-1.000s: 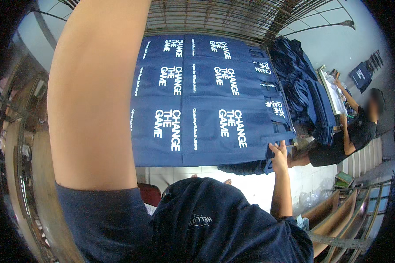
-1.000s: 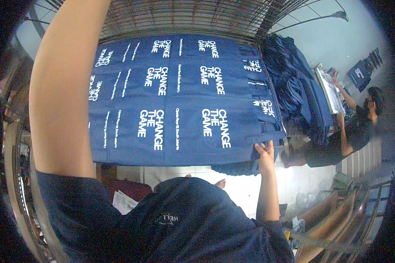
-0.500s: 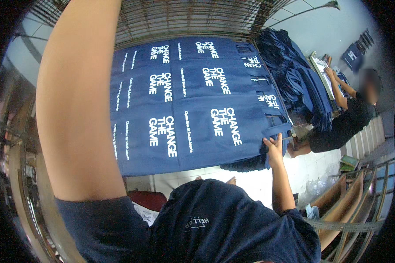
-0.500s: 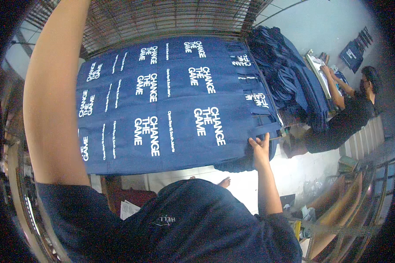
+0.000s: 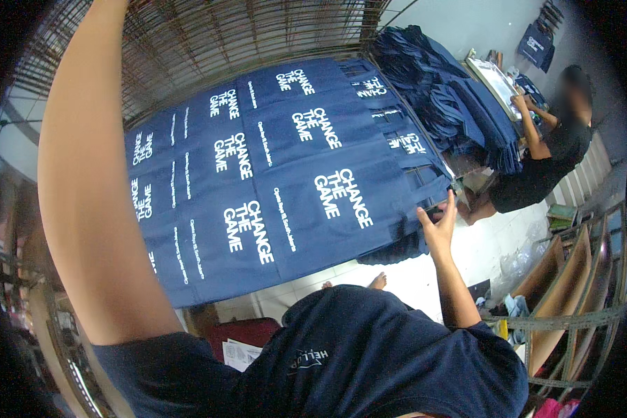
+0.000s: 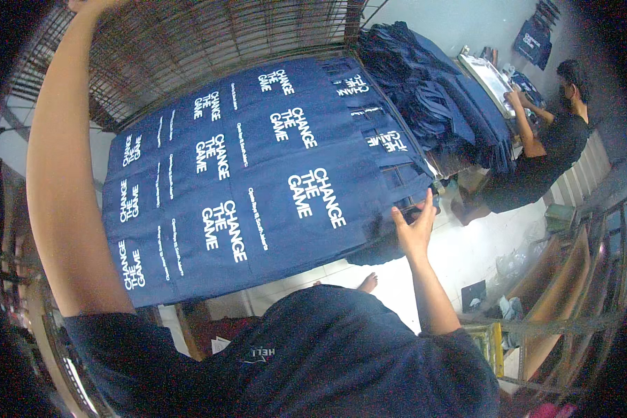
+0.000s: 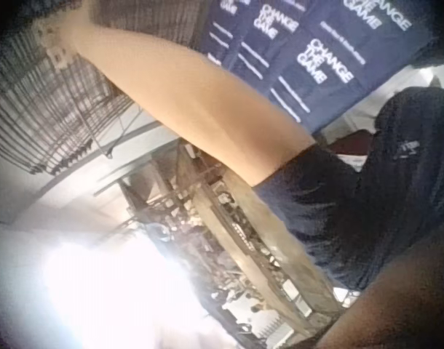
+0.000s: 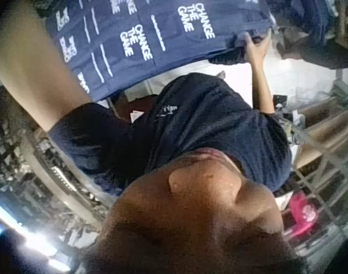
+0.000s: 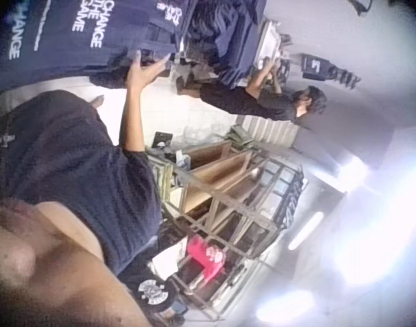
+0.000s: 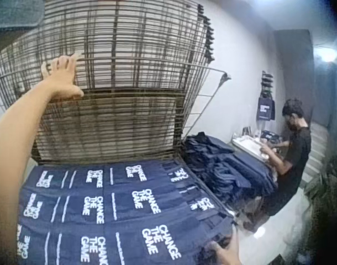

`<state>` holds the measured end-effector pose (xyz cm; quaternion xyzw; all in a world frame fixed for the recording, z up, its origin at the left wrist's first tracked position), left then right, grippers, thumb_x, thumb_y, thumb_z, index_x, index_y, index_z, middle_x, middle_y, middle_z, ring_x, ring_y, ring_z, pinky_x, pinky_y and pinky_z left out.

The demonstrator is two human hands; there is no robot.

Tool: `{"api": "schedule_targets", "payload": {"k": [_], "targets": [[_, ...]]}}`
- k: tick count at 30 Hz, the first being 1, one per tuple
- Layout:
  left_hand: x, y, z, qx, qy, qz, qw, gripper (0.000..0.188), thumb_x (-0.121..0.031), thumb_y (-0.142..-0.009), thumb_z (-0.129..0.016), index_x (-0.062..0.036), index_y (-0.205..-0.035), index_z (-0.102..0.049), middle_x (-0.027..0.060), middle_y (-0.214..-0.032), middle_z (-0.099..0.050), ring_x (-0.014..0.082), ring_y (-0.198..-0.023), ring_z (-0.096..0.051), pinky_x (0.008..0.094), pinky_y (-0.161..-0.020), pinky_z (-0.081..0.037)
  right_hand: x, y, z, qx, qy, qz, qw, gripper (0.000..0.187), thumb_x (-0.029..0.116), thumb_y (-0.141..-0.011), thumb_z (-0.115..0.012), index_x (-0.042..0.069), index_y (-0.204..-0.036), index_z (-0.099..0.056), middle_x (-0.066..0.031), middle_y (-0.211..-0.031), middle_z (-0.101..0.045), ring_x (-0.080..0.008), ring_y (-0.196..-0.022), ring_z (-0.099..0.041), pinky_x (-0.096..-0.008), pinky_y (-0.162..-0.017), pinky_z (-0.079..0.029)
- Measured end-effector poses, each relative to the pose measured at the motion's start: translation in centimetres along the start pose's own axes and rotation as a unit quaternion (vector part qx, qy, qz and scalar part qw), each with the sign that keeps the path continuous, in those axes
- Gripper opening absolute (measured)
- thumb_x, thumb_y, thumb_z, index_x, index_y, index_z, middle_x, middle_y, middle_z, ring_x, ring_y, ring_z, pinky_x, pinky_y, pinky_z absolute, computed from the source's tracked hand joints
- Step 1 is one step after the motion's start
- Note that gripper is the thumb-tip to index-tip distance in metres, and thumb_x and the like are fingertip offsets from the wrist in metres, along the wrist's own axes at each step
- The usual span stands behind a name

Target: The person repeatedly picks up blue tote bags from a wire rack, folds them, and places them on a table. Another person is visible in the background also handling similar bags.

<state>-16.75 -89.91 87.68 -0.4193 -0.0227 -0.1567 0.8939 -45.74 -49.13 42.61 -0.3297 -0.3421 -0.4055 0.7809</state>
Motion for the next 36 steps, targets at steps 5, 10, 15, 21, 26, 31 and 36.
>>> {"api": "schedule_targets", "payload": {"k": [5, 10, 15, 21, 26, 31, 36], "targets": [[2.7, -3.8, -3.6, -0.08, -0.003, -0.062, 0.995, 0.104, -0.048, -0.067, -0.069, -0.0045, -0.143, -0.013, 0.0224, -0.144, -0.024, 0.0393, -0.133, -0.023, 0.0487, -0.106, -0.022, -0.6, -0.2, 2.0, -0.035, -0.062, 0.011, 0.997, 0.081, 0.019, -0.075, -0.074, 0.007, -0.141, -0.03, -0.0105, -0.105, -0.044, -0.0212, -0.09, -0.049, -0.0337, -0.077, -0.044], [4.5, -8.7, -8.0, -0.192, -0.012, -0.168, 0.967, 0.102, -0.053, -0.071, -0.065, -0.0054, -0.144, -0.012, 0.0232, -0.147, -0.022, 0.0401, -0.135, -0.023, 0.0456, -0.108, -0.024, -4.0, -1.6, 4.2, -0.062, -0.153, -0.038, 0.985, 0.07, 0.018, -0.08, -0.07, 0.008, -0.139, -0.033, -0.0104, -0.104, -0.05, -0.0175, -0.091, -0.052, -0.0302, -0.077, -0.045], [4.6, -7.0, -6.5, -0.111, -0.064, -0.054, 0.99, 0.099, -0.054, -0.071, -0.065, -0.029, -0.146, -0.007, 0.0172, -0.151, -0.017, 0.041, -0.138, -0.015, 0.0605, -0.107, -0.012, -9.9, -4.0, 7.8, -0.111, -0.171, -0.102, 0.974, 0.07, 0.022, -0.081, -0.07, 0.009, -0.139, -0.033, -0.0057, -0.096, -0.058, -0.0115, -0.084, -0.054, -0.0251, -0.068, -0.043], [8.5, -10.4, -9.8, -0.157, -0.013, -0.076, 0.985, 0.103, -0.055, -0.067, -0.067, -0.0294, -0.146, -0.007, 0.0142, -0.152, -0.016, 0.0428, -0.138, -0.01, 0.0664, -0.103, -0.008, -15.3, -7.8, 11.6, -0.16, -0.276, -0.22, 0.922, 0.071, 0.027, -0.08, -0.071, 0.009, -0.138, -0.033, -0.004, -0.098, -0.058, -0.0096, -0.079, -0.057, -0.0218, -0.06, -0.041], [9.1, -10.3, -9.1, -0.147, -0.039, -0.08, 0.985, 0.105, -0.056, -0.067, -0.068, -0.0245, -0.147, -0.007, 0.0137, -0.151, -0.017, 0.0402, -0.138, -0.011, 0.0628, -0.105, -0.009, -23.9, -15.1, 13.6, -0.158, -0.335, -0.275, 0.887, 0.071, 0.03, -0.079, -0.069, 0.011, -0.137, -0.034, -0.01, -0.119, -0.055, -0.0163, -0.085, -0.058, -0.0346, -0.073, -0.045], [-2.2, -9.1, -5.6, -0.089, -0.144, -0.037, 0.985, 0.106, -0.056, -0.067, -0.07, -0.0224, -0.146, -0.009, 0.0147, -0.149, -0.02, 0.0392, -0.137, -0.013, 0.0612, -0.106, -0.009, -32.9, -24.8, 13.3, -0.114, -0.484, -0.336, 0.8, 0.076, 0.044, -0.077, -0.067, 0.014, -0.138, -0.032, -0.0137, -0.132, -0.043, -0.0265, -0.109, -0.054, -0.0451, -0.093, -0.037], [-12.2, -7.9, -3.3, -0.091, -0.155, 0.041, 0.983, 0.103, -0.054, -0.068, -0.071, -0.0214, -0.146, -0.011, 0.016, -0.148, -0.021, 0.0389, -0.136, -0.015, 0.0593, -0.106, -0.009, -33.7, -34.2, 12.5, -0.099, -0.621, -0.279, 0.726, 0.09, 0.055, -0.082, -0.06, 0.008, -0.145, -0.017, -0.0192, -0.138, -0.037, -0.0339, -0.12, -0.048, -0.047, -0.098, -0.037]]}}
Point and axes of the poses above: each hand's wrist, its own y-axis away from the middle knuckle, its own z-axis out of the back of the hand, x = y × z, the point moved 8 cm from there along -y, towards the middle knuckle
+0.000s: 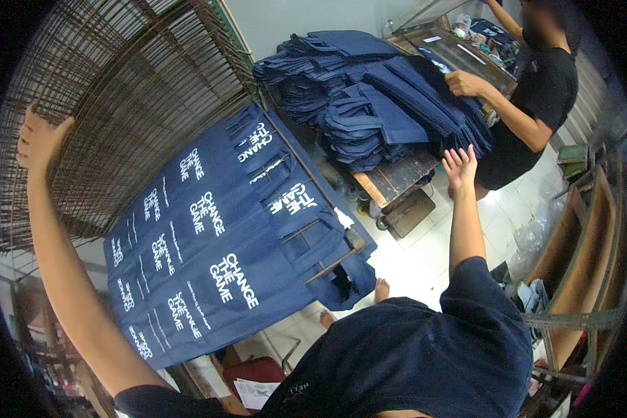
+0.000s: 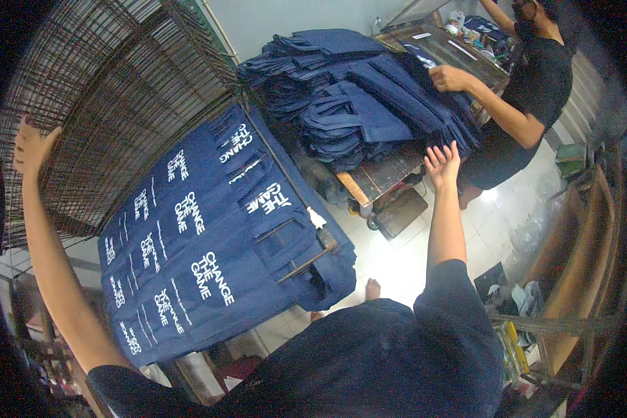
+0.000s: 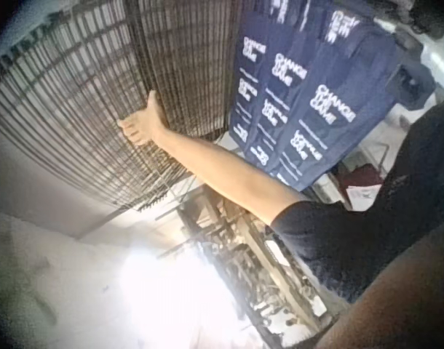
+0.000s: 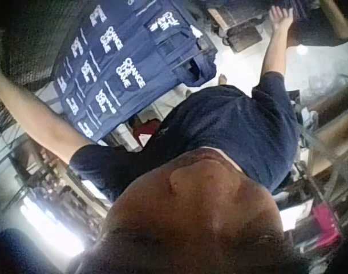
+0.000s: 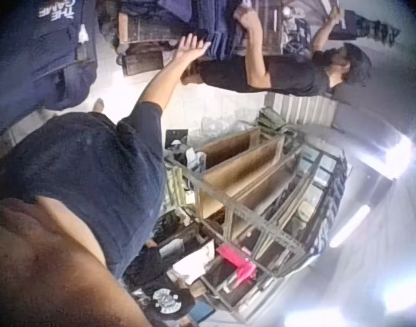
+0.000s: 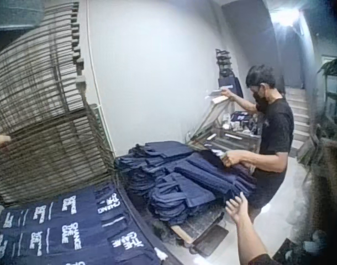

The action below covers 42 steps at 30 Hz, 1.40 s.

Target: The person repeatedly picks up blue tote bags from a wire rack, folds them, and places them on a table. Another person is visible in the background also handling similar bags.

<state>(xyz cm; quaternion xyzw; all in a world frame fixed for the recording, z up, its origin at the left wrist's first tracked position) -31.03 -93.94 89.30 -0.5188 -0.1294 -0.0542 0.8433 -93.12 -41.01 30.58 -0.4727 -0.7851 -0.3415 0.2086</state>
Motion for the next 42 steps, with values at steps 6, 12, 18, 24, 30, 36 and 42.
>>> {"api": "schedule_targets", "payload": {"k": [6, 12, 18, 24, 30, 36, 42], "targets": [[1.5, 2.3, 1.0, 0.009, 0.037, -0.073, 0.997, 0.103, -0.043, -0.069, -0.073, -0.0186, -0.146, -0.008, 0.0206, -0.146, -0.021, 0.0389, -0.135, -0.015, 0.0523, -0.109, -0.01, -0.3, -4.3, -3.8, 0.019, -0.101, -0.046, 0.994, 0.104, 0.062, -0.074, -0.064, -0.004, -0.14, -0.016, -0.0229, -0.131, -0.04, -0.0357, -0.118, -0.049, -0.0491, -0.099, -0.04], [1.7, 2.1, 0.3, -0.001, 0.095, -0.119, 0.988, 0.105, -0.042, -0.07, -0.074, -0.0144, -0.145, -0.007, 0.0265, -0.142, -0.022, 0.0395, -0.134, -0.015, 0.0499, -0.109, -0.01, 0.0, -10.9, 1.6, -0.184, -0.062, -0.002, 0.981, 0.043, 0.029, -0.085, -0.064, -0.004, -0.109, -0.049, -0.0129, -0.096, -0.058, -0.0255, -0.083, -0.063, -0.0362, -0.07, -0.054], [1.9, 2.1, -0.2, -0.015, 0.093, -0.115, 0.989, 0.104, -0.044, -0.07, -0.074, -0.0125, -0.145, -0.009, 0.0265, -0.14, -0.027, 0.0396, -0.13, -0.023, 0.0488, -0.107, -0.017, 3.8, -11.2, 2.2, -0.185, -0.013, 0.072, 0.98, 0.014, 0.01, -0.087, -0.057, -0.001, -0.093, -0.056, -0.0117, -0.088, -0.062, -0.0229, -0.078, -0.065, -0.0328, -0.068, -0.056], [3.2, 2.3, 0.1, 0.027, 0.033, -0.092, 0.995, 0.105, -0.045, -0.07, -0.073, -0.01, -0.146, -0.01, 0.0248, -0.141, -0.029, 0.0399, -0.132, -0.023, 0.0469, -0.109, -0.018, 2.0, -1.9, -1.2, -0.025, -0.074, 0.028, 0.997, 0.023, 0.017, -0.081, -0.061, 0.001, -0.097, -0.055, -0.0165, -0.104, -0.059, -0.031, -0.099, -0.06, -0.0412, -0.083, -0.051], [-2.4, 3.2, 4.4, -0.103, 0.073, -0.193, 0.973, 0.103, -0.05, -0.07, -0.071, -0.001, -0.143, -0.017, 0.0255, -0.129, -0.045, 0.0382, -0.121, -0.041, 0.0433, -0.103, -0.032, 0.5, -10.6, 6.7, -0.091, -0.209, -0.075, 0.971, 0.03, 0.012, -0.084, -0.062, 0.0, -0.111, -0.054, -0.0175, -0.106, -0.056, -0.0311, -0.097, -0.056, -0.0422, -0.084, -0.053], [-1.8, 5.3, 7.9, 0.109, 0.05, -0.029, 0.992, 0.116, -0.05, -0.059, -0.077, -0.0139, -0.144, -0.007, 0.0239, -0.143, -0.021, 0.0408, -0.132, -0.02, 0.0517, -0.106, -0.016, 6.1, 1.5, -9.3, 0.166, -0.109, 0.046, 0.979, 0.02, 0.001, -0.086, -0.056, -0.009, -0.104, -0.053, -0.019, -0.105, -0.059, -0.028, -0.1, -0.059, -0.0353, -0.086, -0.053], [-2.9, 3.3, 8.2, 0.159, 0.078, -0.003, 0.984, 0.114, -0.05, -0.06, -0.074, -0.0137, -0.145, -0.008, 0.0191, -0.138, -0.03, 0.0381, -0.13, -0.024, 0.0509, -0.105, -0.019, 11.3, 17.4, -23.4, 0.267, -0.027, 0.211, 0.94, 0.021, 0.003, -0.088, -0.054, -0.015, -0.099, -0.055, -0.0217, -0.107, -0.06, -0.0302, -0.103, -0.06, -0.0381, -0.091, -0.05]]}}
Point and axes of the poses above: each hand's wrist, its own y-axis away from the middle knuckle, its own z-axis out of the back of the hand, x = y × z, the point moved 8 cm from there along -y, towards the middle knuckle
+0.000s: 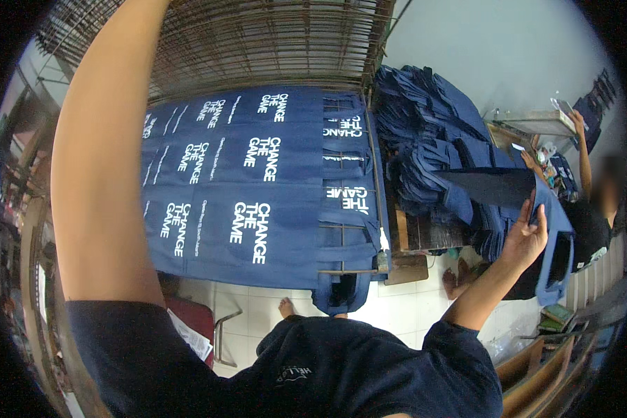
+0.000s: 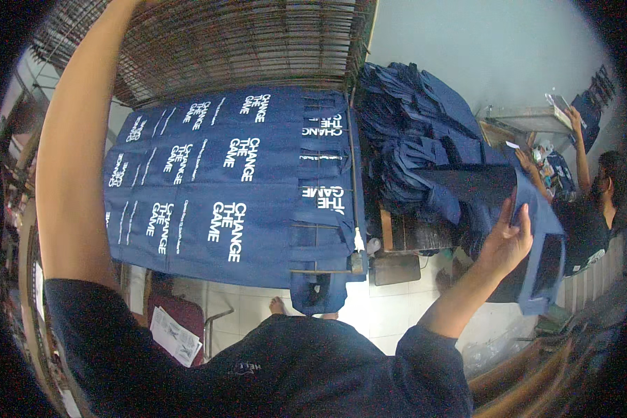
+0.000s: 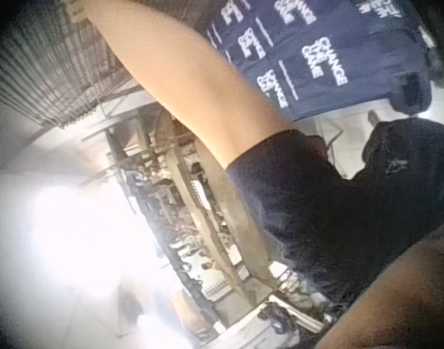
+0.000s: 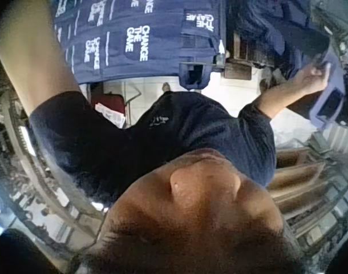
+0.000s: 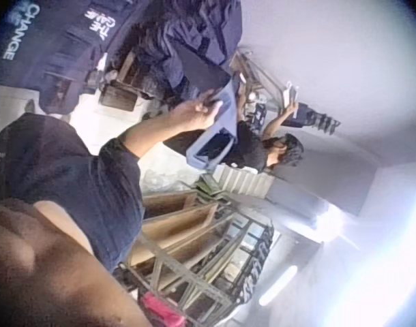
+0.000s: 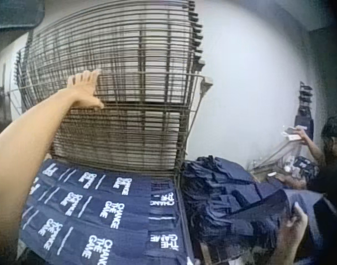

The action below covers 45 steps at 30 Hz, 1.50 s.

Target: The person repeatedly picks up blue tote bags from a wire rack, folds them, and places them on a table. Another person is visible in the background also handling similar bags.

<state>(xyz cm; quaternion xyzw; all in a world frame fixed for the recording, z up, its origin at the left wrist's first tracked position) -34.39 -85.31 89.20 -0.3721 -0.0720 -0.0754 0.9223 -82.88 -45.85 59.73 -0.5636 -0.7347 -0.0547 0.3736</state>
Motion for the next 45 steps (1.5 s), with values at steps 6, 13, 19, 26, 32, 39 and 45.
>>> {"api": "schedule_targets", "payload": {"k": [6, 13, 19, 26, 32, 39, 45], "targets": [[-0.7, -0.8, 0.9, 0.038, 0.045, -0.005, 0.998, 0.113, -0.049, -0.059, -0.071, -0.0129, -0.146, -0.008, 0.018, -0.139, -0.029, 0.036, -0.132, -0.024, 0.0517, -0.106, -0.018, -8.1, -0.5, -15.5, 0.101, -0.028, -0.108, 0.989, 0.022, -0.002, -0.088, -0.05, -0.02, -0.1, -0.048, -0.0238, -0.101, -0.056, -0.0385, -0.101, -0.059, -0.0456, -0.093, -0.051], [-0.7, -2.5, 0.1, 0.018, 0.05, -0.006, 0.999, 0.112, -0.05, -0.06, -0.07, -0.0125, -0.146, -0.008, 0.0178, -0.143, -0.026, 0.0364, -0.134, -0.021, 0.0534, -0.106, -0.017, -22.1, -2.1, -26.8, 0.032, 0.021, -0.159, 0.987, 0.029, -0.007, -0.083, -0.048, -0.018, -0.107, -0.035, -0.0261, -0.119, -0.04, -0.0389, -0.089, -0.062, -0.043, -0.076, -0.059], [-0.6, -2.4, -0.4, 0.029, 0.053, -0.018, 0.998, 0.113, -0.052, -0.06, -0.069, -0.0128, -0.146, -0.008, 0.0176, -0.144, -0.023, 0.0366, -0.135, -0.018, 0.0563, -0.107, -0.014, -21.5, 4.4, -29.2, 0.091, -0.082, -0.155, 0.98, 0.026, 0.004, -0.089, -0.046, -0.014, -0.107, -0.045, -0.0199, -0.106, -0.055, -0.0339, -0.096, -0.061, -0.0417, -0.071, -0.058], [-0.7, -2.1, 0.1, 0.0, 0.069, -0.044, 0.997, 0.114, -0.05, -0.06, -0.072, -0.0142, -0.146, -0.006, 0.0173, -0.143, -0.023, 0.0371, -0.133, -0.02, 0.0574, -0.106, -0.013, -35.9, 19.2, -20.4, -0.052, -0.019, -0.331, 0.942, 0.029, 0.003, -0.091, -0.034, -0.002, -0.118, -0.042, -0.0162, -0.109, -0.053, -0.0348, -0.088, -0.064, -0.043, -0.075, -0.055], [-0.7, -2.3, -0.3, -0.015, 0.055, -0.059, 0.997, 0.112, -0.054, -0.064, -0.071, -0.0133, -0.146, -0.007, 0.0182, -0.142, -0.024, 0.0367, -0.132, -0.022, 0.0579, -0.105, -0.014, -44.1, 20.8, -19.8, -0.175, -0.03, -0.397, 0.9, 0.033, -0.001, -0.086, -0.036, -0.01, -0.118, -0.034, -0.0175, -0.102, -0.051, -0.034, -0.079, -0.065, -0.0399, -0.069, -0.06], [-0.5, -1.9, -0.2, -0.015, 0.053, -0.068, 0.996, 0.111, -0.054, -0.065, -0.07, -0.0119, -0.146, -0.007, 0.0191, -0.143, -0.023, 0.0376, -0.131, -0.021, 0.0591, -0.105, -0.013, -46.3, 19.6, -19.3, -0.152, -0.034, -0.416, 0.896, 0.051, -0.003, -0.082, -0.034, -0.014, -0.129, -0.017, -0.017, -0.097, -0.047, -0.0344, -0.075, -0.066, -0.0355, -0.061, -0.061], [-0.5, -1.5, -0.2, -0.006, 0.056, -0.073, 0.996, 0.111, -0.054, -0.065, -0.069, -0.0108, -0.146, -0.008, 0.0198, -0.142, -0.023, 0.0376, -0.131, -0.022, 0.0589, -0.105, -0.012, -46.5, 20.5, -18.8, -0.148, -0.018, -0.415, 0.898, 0.051, -0.002, -0.084, -0.034, -0.016, -0.13, -0.016, -0.0203, -0.102, -0.047, -0.0354, -0.078, -0.067, -0.0342, -0.06, -0.061]]}}
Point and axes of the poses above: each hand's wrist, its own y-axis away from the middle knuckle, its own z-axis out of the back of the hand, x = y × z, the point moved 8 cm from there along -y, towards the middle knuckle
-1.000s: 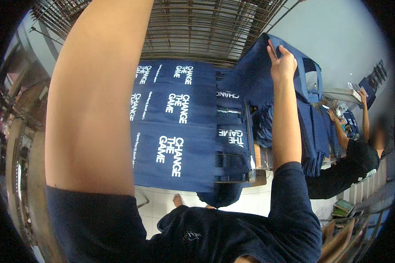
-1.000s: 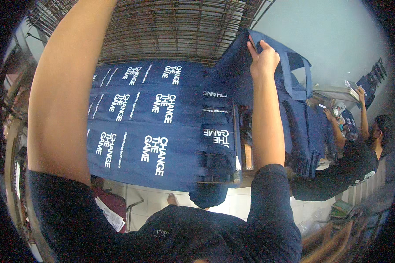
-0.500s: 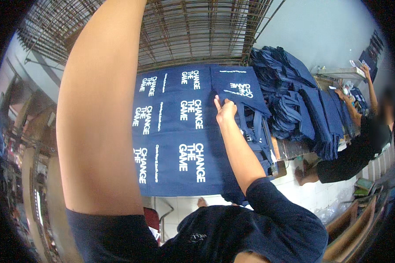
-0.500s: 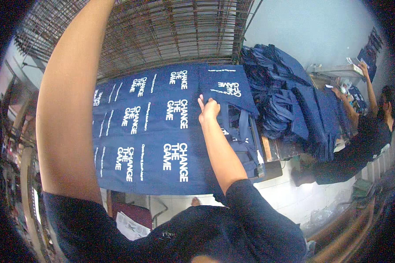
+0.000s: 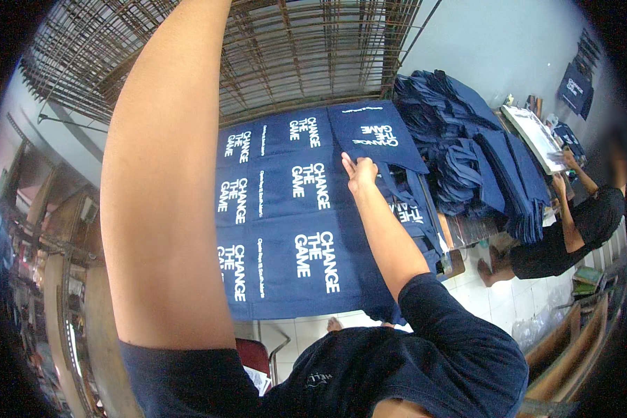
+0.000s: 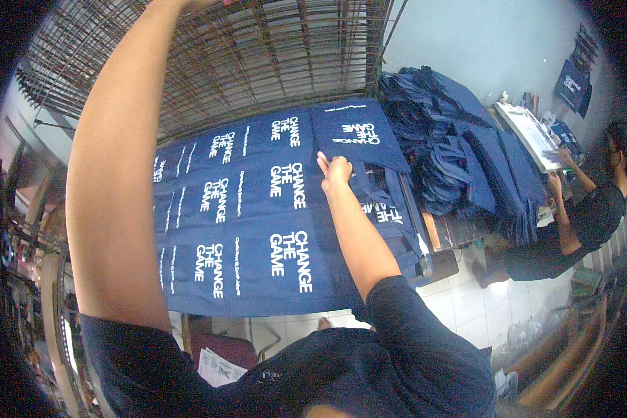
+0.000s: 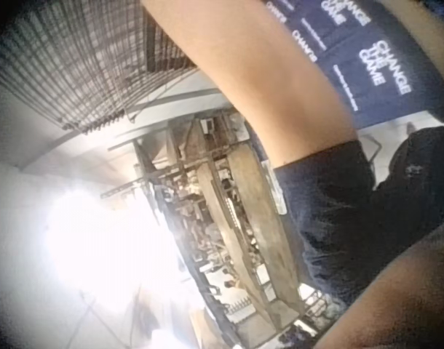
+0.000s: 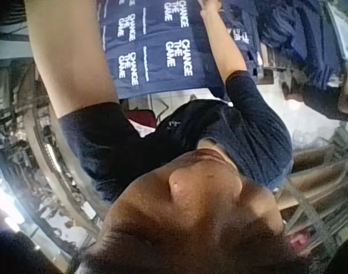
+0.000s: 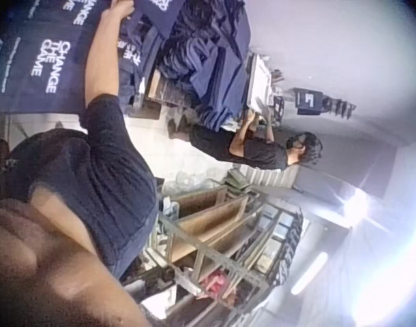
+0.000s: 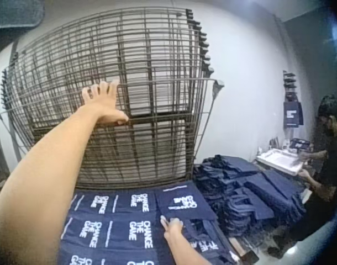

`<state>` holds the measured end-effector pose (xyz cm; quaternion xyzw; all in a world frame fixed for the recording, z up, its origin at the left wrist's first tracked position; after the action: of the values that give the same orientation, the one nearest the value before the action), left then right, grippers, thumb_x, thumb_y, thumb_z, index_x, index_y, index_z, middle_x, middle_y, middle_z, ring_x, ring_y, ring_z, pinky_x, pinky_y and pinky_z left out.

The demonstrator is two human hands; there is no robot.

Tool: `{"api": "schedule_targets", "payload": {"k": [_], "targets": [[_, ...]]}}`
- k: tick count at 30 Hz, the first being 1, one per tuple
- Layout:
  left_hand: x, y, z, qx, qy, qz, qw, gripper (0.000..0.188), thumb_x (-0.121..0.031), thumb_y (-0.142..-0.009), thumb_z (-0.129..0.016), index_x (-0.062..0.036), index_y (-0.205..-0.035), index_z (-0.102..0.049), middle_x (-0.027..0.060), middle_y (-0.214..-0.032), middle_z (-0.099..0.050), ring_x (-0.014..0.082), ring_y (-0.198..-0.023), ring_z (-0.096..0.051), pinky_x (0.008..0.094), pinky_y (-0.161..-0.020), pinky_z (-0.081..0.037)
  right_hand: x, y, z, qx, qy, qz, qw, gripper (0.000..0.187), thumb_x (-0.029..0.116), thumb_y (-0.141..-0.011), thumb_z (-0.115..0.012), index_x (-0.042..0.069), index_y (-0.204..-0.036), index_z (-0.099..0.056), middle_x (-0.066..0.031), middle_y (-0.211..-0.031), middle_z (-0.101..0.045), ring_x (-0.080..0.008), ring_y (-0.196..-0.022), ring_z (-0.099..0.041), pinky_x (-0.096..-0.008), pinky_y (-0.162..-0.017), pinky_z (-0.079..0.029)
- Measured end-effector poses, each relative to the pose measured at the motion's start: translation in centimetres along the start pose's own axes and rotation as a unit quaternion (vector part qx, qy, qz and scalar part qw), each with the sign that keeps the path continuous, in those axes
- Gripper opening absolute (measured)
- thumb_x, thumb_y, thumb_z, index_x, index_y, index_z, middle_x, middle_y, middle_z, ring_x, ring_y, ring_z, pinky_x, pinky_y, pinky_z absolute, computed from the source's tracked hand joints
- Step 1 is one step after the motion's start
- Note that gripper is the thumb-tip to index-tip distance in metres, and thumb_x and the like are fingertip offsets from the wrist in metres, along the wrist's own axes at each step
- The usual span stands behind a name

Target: The person repeatedly picks up blue tote bags from a wire rack, folds them, and places them on a table. Another person is visible in the background also handling similar bags.

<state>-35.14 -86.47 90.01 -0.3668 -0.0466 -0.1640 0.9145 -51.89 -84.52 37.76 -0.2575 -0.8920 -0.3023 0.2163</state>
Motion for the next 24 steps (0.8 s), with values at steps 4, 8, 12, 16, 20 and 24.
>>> {"api": "schedule_targets", "payload": {"k": [4, 8, 12, 16, 20, 24], "targets": [[-0.1, -0.4, -0.1, -0.011, 0.002, -0.001, 1.0, 0.111, -0.055, -0.064, -0.069, -0.0108, -0.146, -0.009, 0.0198, -0.142, -0.023, 0.0377, -0.13, -0.022, 0.059, -0.105, -0.012, -0.7, -0.6, -0.2, -0.002, -0.01, -0.023, 1.0, 0.052, 0.002, -0.087, -0.035, -0.015, -0.132, -0.016, -0.0242, -0.112, -0.044, -0.0359, -0.081, -0.066, -0.0359, -0.064, -0.061], [-0.6, -0.5, -0.4, -0.004, 0.007, 0.0, 1.0, 0.112, -0.055, -0.063, -0.07, -0.0111, -0.146, -0.008, 0.0197, -0.142, -0.023, 0.0379, -0.131, -0.021, 0.0589, -0.105, -0.011, -0.5, 0.5, -0.3, 0.005, -0.036, -0.041, 0.998, 0.055, 0.01, -0.09, -0.04, -0.011, -0.136, -0.017, -0.025, -0.124, -0.037, -0.0378, -0.09, -0.064, -0.0403, -0.072, -0.059], [3.0, -4.4, -2.9, -0.233, -0.073, -0.047, 0.969, 0.112, -0.054, -0.063, -0.071, -0.0115, -0.146, -0.007, 0.0197, -0.142, -0.022, 0.038, -0.132, -0.02, 0.059, -0.106, -0.01, -2.8, 5.4, -2.5, 0.022, -0.155, -0.164, 0.974, 0.06, 0.019, -0.092, -0.043, 0.0, -0.141, -0.014, -0.0266, -0.135, -0.026, -0.0397, -0.096, -0.061, -0.0432, -0.078, -0.057], [-1.4, -0.9, -1.1, 0.008, 0.008, -0.002, 1.0, 0.111, -0.053, -0.064, -0.071, -0.0125, -0.145, -0.008, 0.0199, -0.143, -0.022, 0.0381, -0.133, -0.019, 0.0591, -0.106, -0.01, -0.7, 6.0, -0.9, 0.033, -0.196, -0.189, 0.962, 0.062, 0.024, -0.092, -0.045, 0.0, -0.138, -0.011, -0.0292, -0.137, -0.021, -0.0405, -0.099, -0.059, -0.0434, -0.083, -0.054], [-0.5, -1.2, -0.7, 0.005, -0.003, 0.01, 1.0, 0.111, -0.055, -0.065, -0.071, -0.0153, -0.146, -0.006, 0.0184, -0.141, -0.023, 0.037, -0.132, -0.019, 0.0577, -0.105, -0.011, 1.0, 6.2, -1.2, 0.029, -0.138, -0.124, 0.982, 0.06, 0.026, -0.092, -0.048, -0.01, -0.13, -0.019, -0.0258, -0.122, -0.036, -0.0373, -0.098, -0.059, -0.0393, -0.084, -0.054], [0.3, -1.1, -1.0, -0.007, -0.011, 0.006, 1.0, 0.112, -0.057, -0.065, -0.071, -0.0158, -0.146, -0.006, 0.0174, -0.141, -0.023, 0.037, -0.132, -0.019, 0.0577, -0.106, -0.011, 3.9, 9.2, -1.3, 0.135, 0.013, -0.068, 0.988, 0.04, 0.022, -0.09, -0.054, 0.011, -0.125, -0.04, -0.0131, -0.096, -0.054, -0.0229, -0.083, -0.059, -0.03, -0.064, -0.05]]}}
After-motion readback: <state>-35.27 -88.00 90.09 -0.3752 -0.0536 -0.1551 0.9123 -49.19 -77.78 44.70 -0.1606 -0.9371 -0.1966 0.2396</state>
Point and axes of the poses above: each hand's wrist, its own y-axis away from the middle knuckle, its own z-axis out of the back of the hand, x = y × z, the point moved 8 cm from there along -y, towards the middle knuckle
